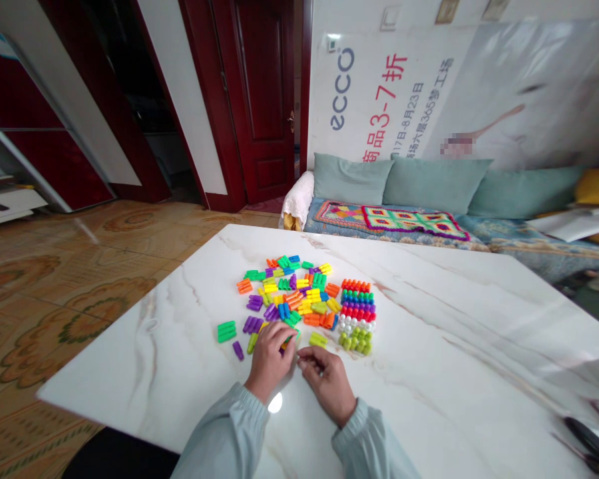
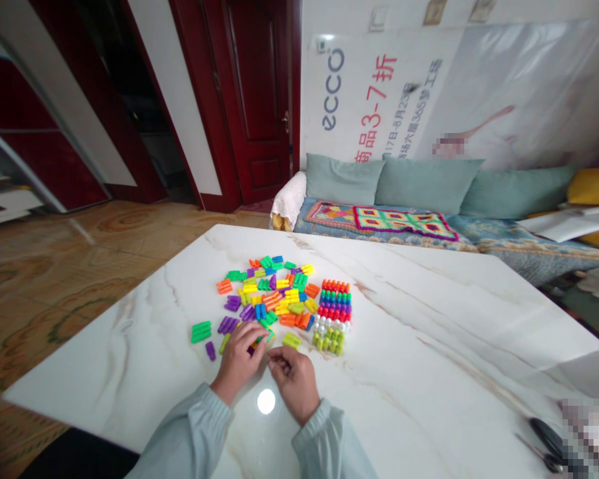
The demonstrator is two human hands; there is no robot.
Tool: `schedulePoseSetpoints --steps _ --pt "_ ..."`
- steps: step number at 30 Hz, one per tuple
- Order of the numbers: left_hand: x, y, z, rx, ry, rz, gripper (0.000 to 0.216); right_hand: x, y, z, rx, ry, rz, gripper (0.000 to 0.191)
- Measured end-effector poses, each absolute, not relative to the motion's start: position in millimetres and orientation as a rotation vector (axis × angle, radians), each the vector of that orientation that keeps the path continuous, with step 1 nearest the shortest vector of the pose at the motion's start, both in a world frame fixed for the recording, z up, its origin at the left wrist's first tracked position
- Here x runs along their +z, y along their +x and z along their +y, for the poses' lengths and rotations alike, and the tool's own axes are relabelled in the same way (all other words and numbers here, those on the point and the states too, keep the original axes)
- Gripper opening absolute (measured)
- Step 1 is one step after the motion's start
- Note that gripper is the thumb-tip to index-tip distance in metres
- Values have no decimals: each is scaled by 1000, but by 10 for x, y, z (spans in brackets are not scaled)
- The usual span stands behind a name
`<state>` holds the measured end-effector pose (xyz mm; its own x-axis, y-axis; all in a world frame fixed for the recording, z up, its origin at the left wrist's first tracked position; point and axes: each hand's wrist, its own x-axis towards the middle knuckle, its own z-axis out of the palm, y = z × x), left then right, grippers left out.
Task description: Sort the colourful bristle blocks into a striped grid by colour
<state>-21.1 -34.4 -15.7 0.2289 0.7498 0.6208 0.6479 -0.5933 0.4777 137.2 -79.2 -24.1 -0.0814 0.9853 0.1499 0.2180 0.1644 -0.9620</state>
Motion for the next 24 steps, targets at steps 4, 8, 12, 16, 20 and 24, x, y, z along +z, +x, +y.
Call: schedulePoseSetpoints --steps 4,8,12,16,20,24 --pt "-152 -204 -336 1316 2332 1366 15 -247 1335 -771 1069 -1221 -1414 16" --pt "-146 -187 -328 1340 2260 1385 14 -188 1194 -595 1215 -1201 -1129 46" --pt "-160 -177 -326 1376 2214 1406 13 -84 1008 -337 1138 -1048 -1147 55" --pt "-194 -184 -304 1446 2134 1432 17 -110 924 -191 1031 -988 -1289 51" --pt "-242 -193 -320 1499 2037 1496 20 -188 942 -221 902 -1006 -1448 43" --pt "-235 -253 -377 1563 1983 1465 24 -153 950 -344 775 -936 -1645 32"
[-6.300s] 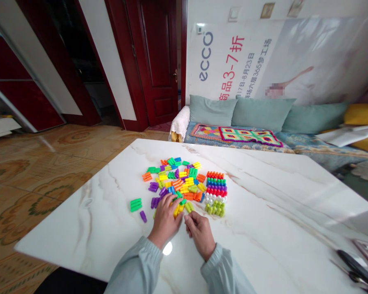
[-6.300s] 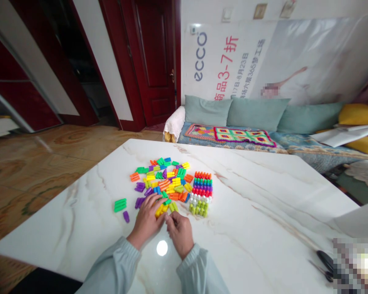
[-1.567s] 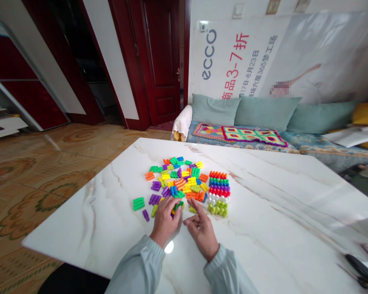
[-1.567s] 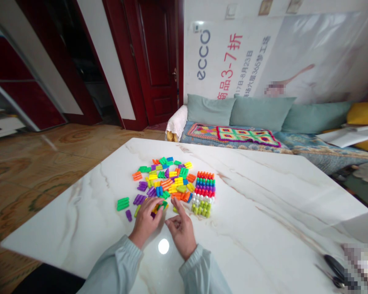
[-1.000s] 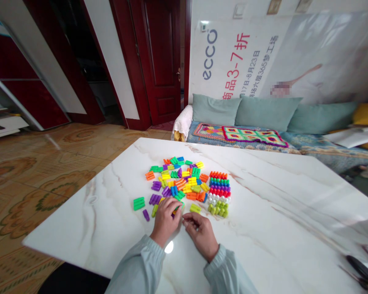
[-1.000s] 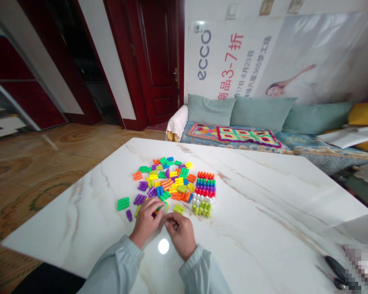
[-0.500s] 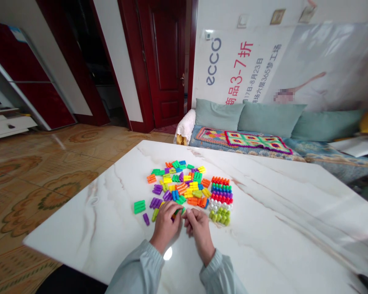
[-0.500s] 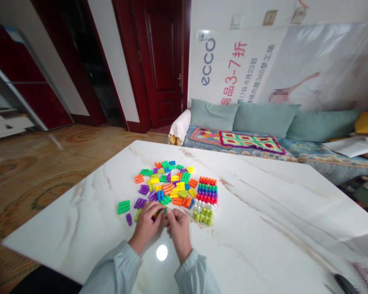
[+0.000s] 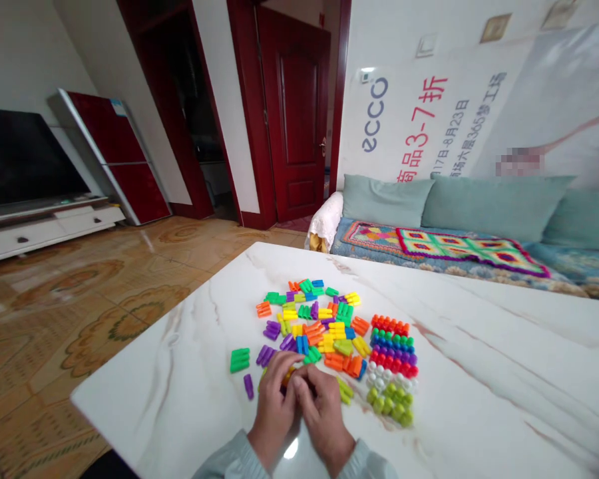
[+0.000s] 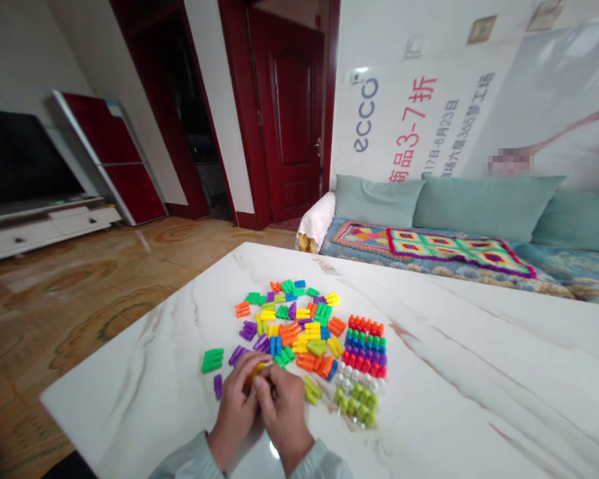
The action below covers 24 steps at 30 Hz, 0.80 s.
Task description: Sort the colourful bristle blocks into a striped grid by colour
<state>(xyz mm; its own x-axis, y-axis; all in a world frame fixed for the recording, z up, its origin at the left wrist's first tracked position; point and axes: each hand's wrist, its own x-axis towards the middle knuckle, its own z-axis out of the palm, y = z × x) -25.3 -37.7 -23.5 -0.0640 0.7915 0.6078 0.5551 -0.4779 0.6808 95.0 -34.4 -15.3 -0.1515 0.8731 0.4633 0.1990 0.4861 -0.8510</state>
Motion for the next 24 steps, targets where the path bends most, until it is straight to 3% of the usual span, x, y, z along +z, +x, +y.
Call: schedulePoseSetpoints --steps 3,7,13,15,21,24 --pt "-131 -385 -275 1585 1917 1508 23 -99 936 -407 668 -872 -1743 24" --pt "81 -538 185 1582 1904 1560 24 -68 921 -421 600 -858 -1770 28" --pt "223 -364 824 885 2409 1338 71 -91 920 -418 618 -850 -1760 37" --pt "217 -284 900 709 2522 1282 78 -102 919 -416 633 -863 -1756 39" --pt "199 -181 872 587 2577 1270 69 -107 905 -406 711 -860 -1751 47" --pt "197 -152 797 688 2535 1341 50 -89 895 -408 713 -862 -1735 50"
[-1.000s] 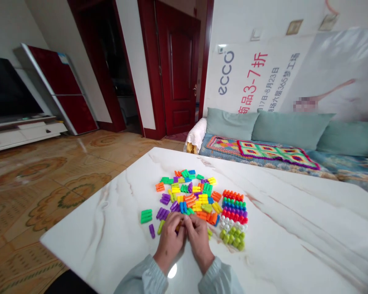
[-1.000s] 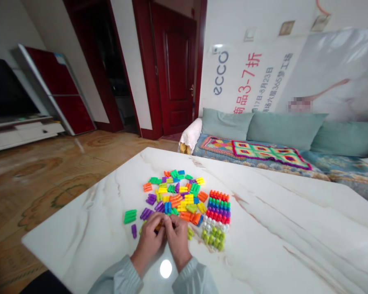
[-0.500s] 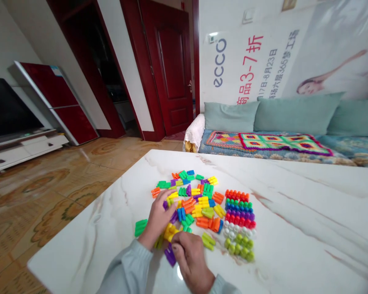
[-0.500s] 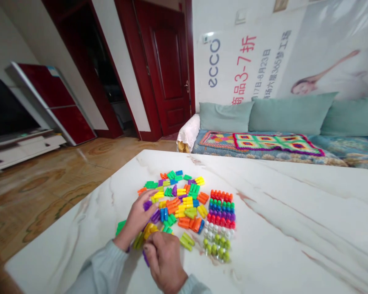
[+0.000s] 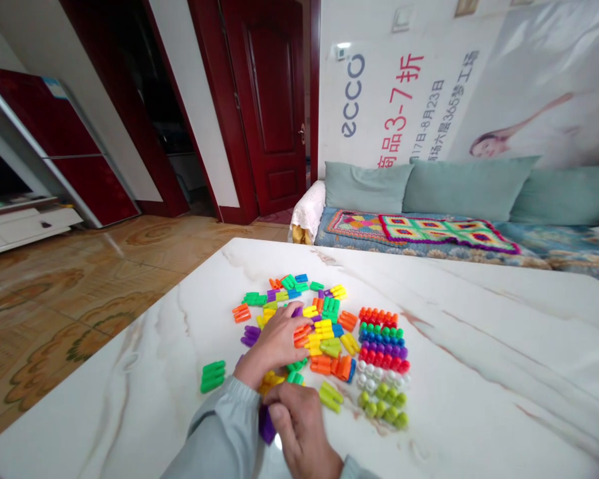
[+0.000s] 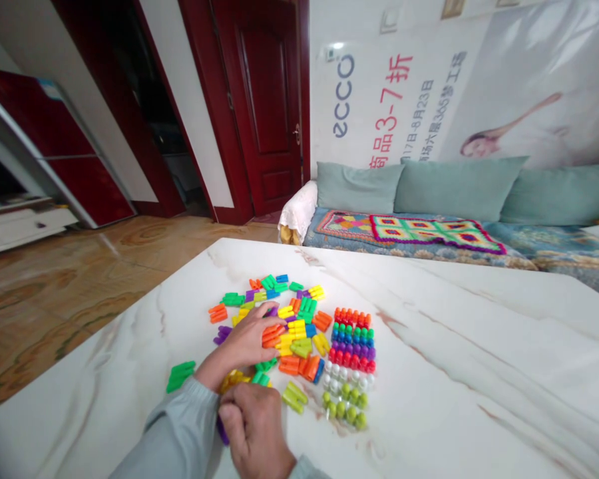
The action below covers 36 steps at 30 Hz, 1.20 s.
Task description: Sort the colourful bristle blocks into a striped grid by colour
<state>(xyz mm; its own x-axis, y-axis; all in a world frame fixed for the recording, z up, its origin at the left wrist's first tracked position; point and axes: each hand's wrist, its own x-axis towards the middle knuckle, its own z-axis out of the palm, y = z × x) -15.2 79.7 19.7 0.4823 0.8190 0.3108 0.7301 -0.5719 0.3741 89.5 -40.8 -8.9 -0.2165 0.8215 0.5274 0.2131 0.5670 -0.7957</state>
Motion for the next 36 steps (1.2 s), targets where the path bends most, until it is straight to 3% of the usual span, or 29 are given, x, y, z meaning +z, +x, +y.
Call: schedulePoseSetpoints --steps 5,15,29,36 --pt "214 -145 715 714 2463 1373 32 -55 877 -418 726 -863 -1712 53" --pt "116 -109 667 614 2418 1378 51 -85 853 -407 804 -845 -1681 56" --pt "-25 -157 773 887 2290 1348 16 -140 862 -425 867 -897 -1685 52" --pt "-44 -192 835 980 2217 1338 16 -108 861 -438 896 -920 -1667 54"
